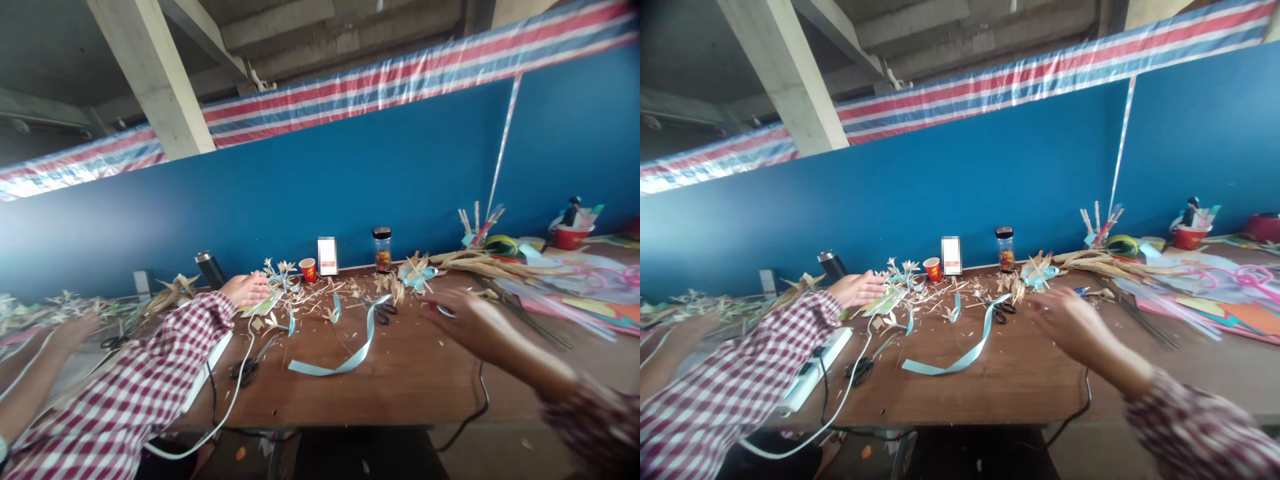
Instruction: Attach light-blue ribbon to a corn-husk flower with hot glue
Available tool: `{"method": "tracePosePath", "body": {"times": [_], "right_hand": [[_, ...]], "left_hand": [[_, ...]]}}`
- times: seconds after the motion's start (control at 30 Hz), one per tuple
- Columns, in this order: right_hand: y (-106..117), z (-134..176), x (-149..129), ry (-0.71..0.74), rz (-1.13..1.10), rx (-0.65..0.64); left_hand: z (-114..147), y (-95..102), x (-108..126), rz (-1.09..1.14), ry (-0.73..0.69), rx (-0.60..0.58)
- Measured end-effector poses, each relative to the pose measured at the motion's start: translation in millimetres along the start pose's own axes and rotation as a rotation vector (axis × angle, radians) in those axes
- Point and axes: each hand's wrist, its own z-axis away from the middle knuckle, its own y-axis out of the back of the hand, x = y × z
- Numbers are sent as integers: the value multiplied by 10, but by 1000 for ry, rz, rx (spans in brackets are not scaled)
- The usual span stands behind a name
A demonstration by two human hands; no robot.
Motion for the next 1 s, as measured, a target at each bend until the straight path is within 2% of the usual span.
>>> {"method": "tracePosePath", "body": {"times": [0.07, 0.17, 0.27, 0.37, 0.47, 0.57, 0.7, 0.77, 0.9, 1.0], "right_hand": [[-149, -264, -327, -4, -183, -75], [-511, -630, -857, -85, -487, -134], [-842, -822, -1246, -77, -731, -241], [-1001, -843, -1452, -36, -807, -316], [-1035, -814, -1479, -37, -845, -368], [-1041, -820, -1296, -101, -845, -379], [-991, -851, -754, -231, -771, -355], [-918, -851, -425, -297, -534, -311], [-693, -843, 162, -399, -318, -234], [-510, -891, 454, -446, -163, -198]], "left_hand": [[143, -86, 47, 8, -25, -58], [359, -221, 97, -5, -47, -142], [545, -337, 113, -38, -97, -236], [675, -417, 100, -65, -127, -323], [734, -444, 62, -77, -123, -362], [716, -399, -9, -58, -94, -336], [592, -226, -183, -50, -46, -274], [509, -109, -309, -122, -11, -205], [375, 115, -577, -435, -51, -41], [330, 235, -712, -498, -85, 7]]}}
